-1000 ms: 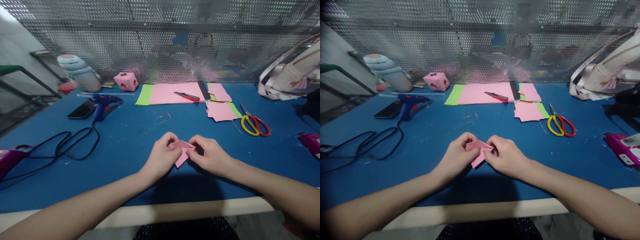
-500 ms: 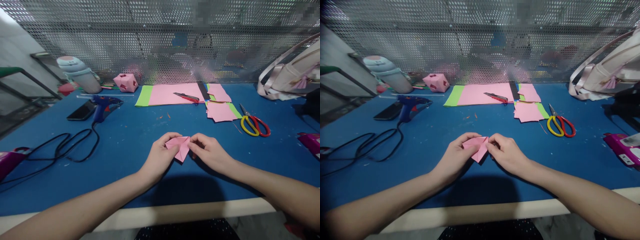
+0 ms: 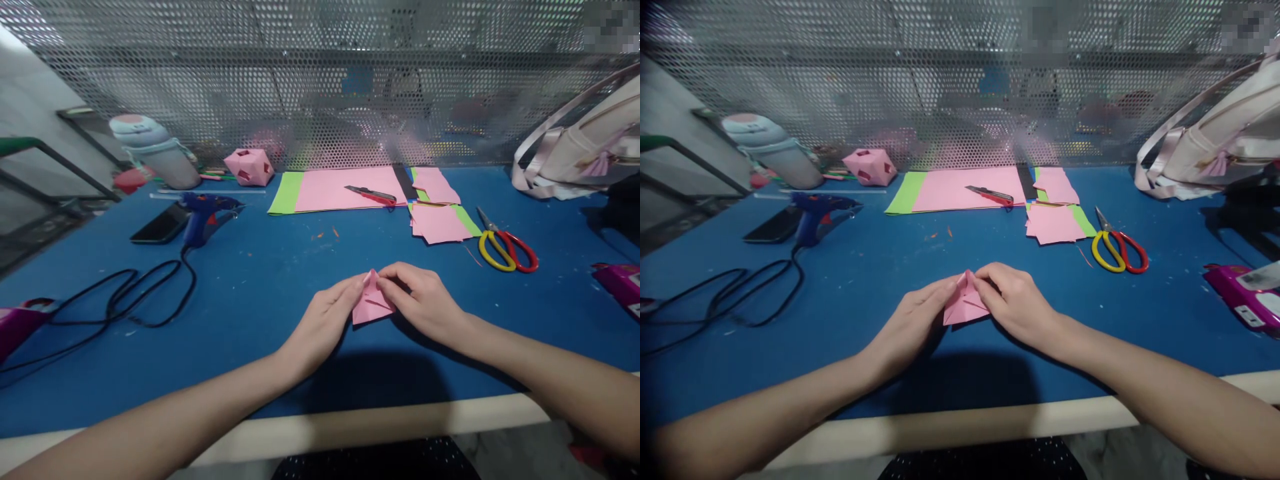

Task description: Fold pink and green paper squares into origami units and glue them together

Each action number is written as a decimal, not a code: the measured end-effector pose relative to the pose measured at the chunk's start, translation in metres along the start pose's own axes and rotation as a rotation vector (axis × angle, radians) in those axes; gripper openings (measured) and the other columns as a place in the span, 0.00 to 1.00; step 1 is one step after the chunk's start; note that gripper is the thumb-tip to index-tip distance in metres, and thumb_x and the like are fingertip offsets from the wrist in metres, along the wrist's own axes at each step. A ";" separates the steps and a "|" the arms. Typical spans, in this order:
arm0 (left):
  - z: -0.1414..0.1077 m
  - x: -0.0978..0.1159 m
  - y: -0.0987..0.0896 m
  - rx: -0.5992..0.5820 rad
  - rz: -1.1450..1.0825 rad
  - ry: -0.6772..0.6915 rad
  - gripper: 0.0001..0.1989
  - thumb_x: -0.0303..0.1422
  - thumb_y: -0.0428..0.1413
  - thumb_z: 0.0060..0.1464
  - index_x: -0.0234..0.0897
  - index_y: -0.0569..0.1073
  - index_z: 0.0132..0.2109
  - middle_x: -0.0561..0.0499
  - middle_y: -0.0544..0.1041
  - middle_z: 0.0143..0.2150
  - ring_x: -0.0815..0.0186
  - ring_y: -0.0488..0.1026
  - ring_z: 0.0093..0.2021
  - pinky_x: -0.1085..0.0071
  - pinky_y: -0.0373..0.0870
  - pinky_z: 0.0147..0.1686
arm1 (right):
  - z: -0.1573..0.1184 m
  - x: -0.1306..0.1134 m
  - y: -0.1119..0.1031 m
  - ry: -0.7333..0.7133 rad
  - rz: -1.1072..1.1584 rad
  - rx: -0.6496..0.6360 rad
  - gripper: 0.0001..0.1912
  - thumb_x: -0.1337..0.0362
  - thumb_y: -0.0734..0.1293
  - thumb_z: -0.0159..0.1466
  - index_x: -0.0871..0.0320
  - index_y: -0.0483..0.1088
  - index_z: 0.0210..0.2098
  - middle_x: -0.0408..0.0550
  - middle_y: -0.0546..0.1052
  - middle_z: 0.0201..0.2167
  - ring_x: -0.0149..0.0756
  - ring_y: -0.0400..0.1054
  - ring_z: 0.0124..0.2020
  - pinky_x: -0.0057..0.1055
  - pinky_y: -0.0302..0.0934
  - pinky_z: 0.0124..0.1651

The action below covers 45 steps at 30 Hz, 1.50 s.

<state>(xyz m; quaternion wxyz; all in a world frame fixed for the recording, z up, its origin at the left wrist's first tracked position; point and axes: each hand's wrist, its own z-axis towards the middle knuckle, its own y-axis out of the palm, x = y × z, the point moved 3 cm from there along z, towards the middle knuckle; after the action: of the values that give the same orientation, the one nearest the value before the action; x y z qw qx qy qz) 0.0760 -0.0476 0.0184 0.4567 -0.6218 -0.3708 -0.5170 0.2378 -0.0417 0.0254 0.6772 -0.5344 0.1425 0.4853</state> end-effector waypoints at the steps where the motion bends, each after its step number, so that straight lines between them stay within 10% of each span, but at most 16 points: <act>1: 0.001 -0.001 0.000 0.000 -0.028 -0.007 0.17 0.41 0.49 0.60 0.40 0.74 0.51 0.51 0.75 0.53 0.61 0.68 0.55 0.68 0.59 0.57 | 0.000 0.000 0.000 0.015 0.034 0.001 0.08 0.64 0.60 0.66 0.59 0.70 0.36 0.43 0.73 0.31 0.27 0.65 0.32 0.26 0.58 0.37; 45: 0.002 -0.005 0.002 0.017 0.024 -0.028 0.16 0.42 0.50 0.58 0.35 0.75 0.38 0.52 0.73 0.33 0.68 0.66 0.33 0.73 0.62 0.35 | -0.002 0.003 0.005 0.225 0.271 0.031 0.09 0.61 0.65 0.62 0.59 0.70 0.29 0.41 0.72 0.25 0.26 0.63 0.26 0.24 0.57 0.29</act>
<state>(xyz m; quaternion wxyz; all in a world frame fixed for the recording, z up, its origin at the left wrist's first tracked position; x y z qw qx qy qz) 0.0777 -0.0468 0.0128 0.4629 -0.6295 -0.3740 -0.4996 0.2360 -0.0424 0.0200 0.5935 -0.5506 0.2955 0.5073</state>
